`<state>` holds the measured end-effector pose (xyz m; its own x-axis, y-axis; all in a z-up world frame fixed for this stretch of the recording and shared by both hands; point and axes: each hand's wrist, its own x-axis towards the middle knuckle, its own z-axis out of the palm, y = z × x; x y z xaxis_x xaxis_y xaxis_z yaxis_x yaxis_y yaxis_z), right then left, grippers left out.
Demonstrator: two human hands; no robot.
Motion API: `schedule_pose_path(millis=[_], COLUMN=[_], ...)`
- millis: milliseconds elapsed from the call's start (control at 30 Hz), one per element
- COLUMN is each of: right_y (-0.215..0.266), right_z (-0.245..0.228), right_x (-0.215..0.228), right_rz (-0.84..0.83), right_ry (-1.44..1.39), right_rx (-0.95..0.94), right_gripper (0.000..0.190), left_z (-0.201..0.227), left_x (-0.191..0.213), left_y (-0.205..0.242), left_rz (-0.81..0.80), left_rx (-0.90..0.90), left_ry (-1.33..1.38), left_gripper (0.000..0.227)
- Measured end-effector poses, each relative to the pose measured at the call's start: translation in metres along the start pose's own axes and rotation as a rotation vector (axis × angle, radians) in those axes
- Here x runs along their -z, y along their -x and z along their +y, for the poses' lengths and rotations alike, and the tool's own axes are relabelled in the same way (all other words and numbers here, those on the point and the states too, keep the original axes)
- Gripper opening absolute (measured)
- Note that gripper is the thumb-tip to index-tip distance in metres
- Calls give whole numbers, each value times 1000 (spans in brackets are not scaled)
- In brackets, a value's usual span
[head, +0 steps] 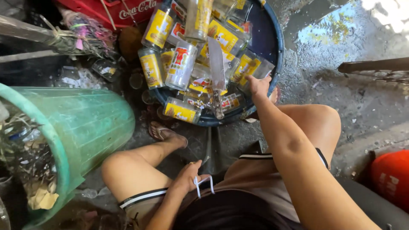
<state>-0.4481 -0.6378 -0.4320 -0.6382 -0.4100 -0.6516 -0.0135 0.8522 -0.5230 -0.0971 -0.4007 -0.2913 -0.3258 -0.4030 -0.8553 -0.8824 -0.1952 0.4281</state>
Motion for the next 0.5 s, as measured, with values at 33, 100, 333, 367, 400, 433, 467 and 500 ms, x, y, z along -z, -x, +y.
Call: schedule_pose_path(millis=[33,100,333,367,400,433,467,500], right_y=[-7,-19,13,24,37,50,64,79], right_z=[6,16,-3,-8,-11,-21,-30,-39], right_x=[-5,-18,10,21,31,41,50,57], right_rz=[3,102,-59,-60,-64,-72,-165,-263], right_ry=[8,-18,-362,-386,-409,-401,-429,-458], right_rx=[-2,102,15,109,205,221,295,365], right_gripper=[99,122,81,70,61,61,57,54], left_z=[8,22,30,60,89,96,103,108], left_x=[5,18,21,45,69,74,80,87], left_y=[4,12,18,32,47,45,43,42], left_rz=[-6,-46,51,11,-29,-18,34,86], left_rx=[-1,58,-25,113,250,244,315,389], left_ry=[6,-1,33,142,254,270,348,424], left_gripper=[82,83,85,76,71,71,62,59])
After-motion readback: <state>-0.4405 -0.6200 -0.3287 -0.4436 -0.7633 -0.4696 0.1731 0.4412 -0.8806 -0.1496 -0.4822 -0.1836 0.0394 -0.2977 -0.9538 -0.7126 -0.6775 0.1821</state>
